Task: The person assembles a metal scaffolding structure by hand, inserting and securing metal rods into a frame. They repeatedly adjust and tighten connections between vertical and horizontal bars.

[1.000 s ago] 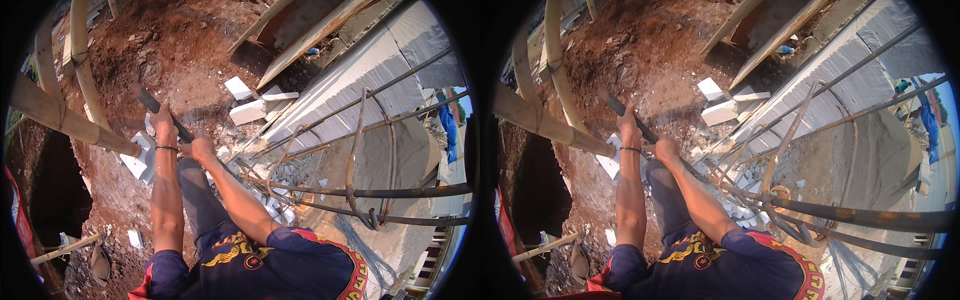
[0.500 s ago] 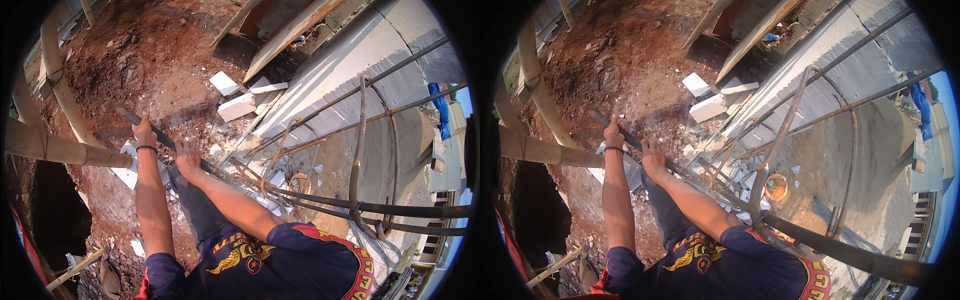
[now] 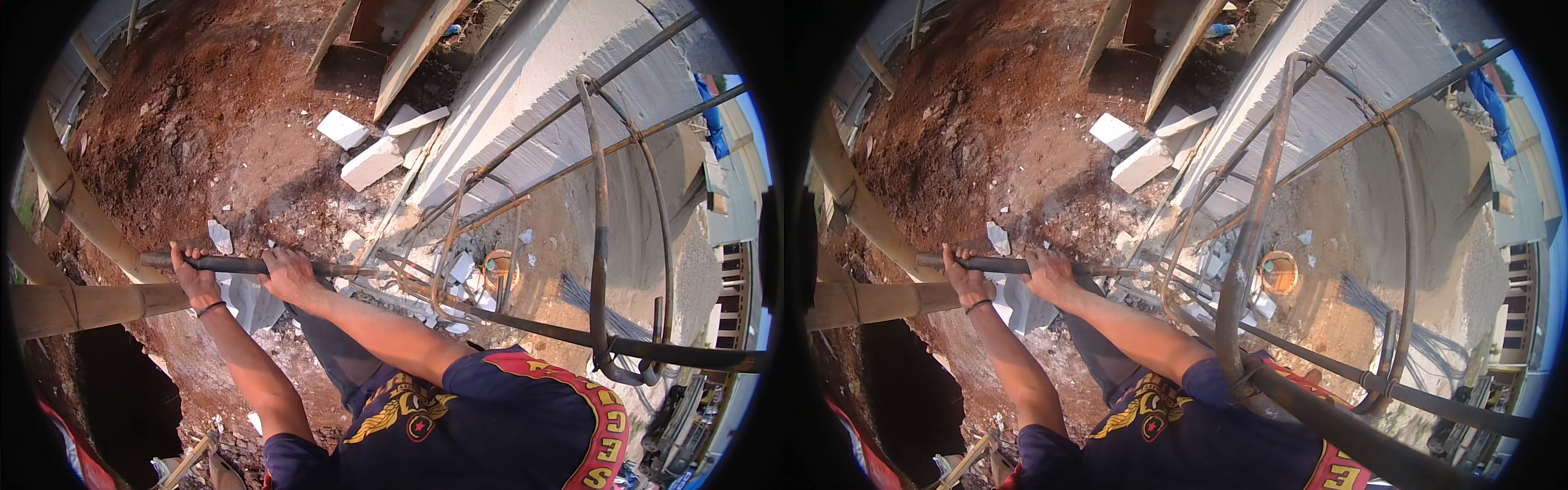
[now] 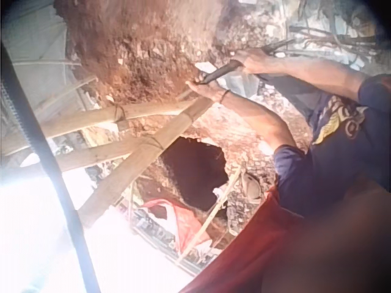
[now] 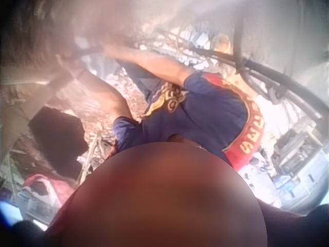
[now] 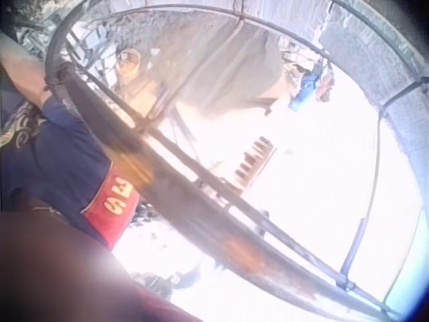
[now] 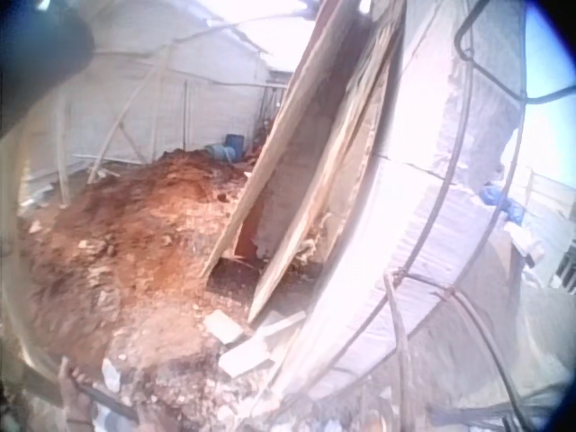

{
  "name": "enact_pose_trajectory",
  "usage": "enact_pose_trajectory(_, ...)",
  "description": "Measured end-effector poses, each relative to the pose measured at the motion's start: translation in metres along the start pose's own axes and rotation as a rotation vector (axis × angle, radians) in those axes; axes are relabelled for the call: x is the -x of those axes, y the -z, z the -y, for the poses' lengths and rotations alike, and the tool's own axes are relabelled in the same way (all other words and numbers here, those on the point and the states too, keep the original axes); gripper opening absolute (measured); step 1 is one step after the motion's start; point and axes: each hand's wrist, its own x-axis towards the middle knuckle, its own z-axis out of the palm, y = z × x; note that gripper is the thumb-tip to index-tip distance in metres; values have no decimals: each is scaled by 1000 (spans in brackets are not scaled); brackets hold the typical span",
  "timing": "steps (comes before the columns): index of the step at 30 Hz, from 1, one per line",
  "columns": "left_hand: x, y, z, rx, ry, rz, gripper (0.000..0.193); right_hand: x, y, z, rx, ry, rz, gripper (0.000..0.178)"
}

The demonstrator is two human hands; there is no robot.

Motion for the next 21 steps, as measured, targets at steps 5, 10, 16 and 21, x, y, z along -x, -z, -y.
enact_pose_trajectory(5, -17, -12, 29, -135, -74, -483, 31, 2, 2, -23, 148, -47, 47, 50)
enact_pose_trajectory(10, -14, -38, 35, -161, -105, -522, 36, -18, 24, -21, 69, -222, 240, 37)
enact_pose_trajectory(16, -19, -27, 62, -229, -45, -462, 32, -16, 36, -34, 68, -288, 271, 29)
enact_pose_trajectory(21, -34, -27, 73, -223, -100, -239, 21, -17, 33, -45, 94, -313, 193, 33)
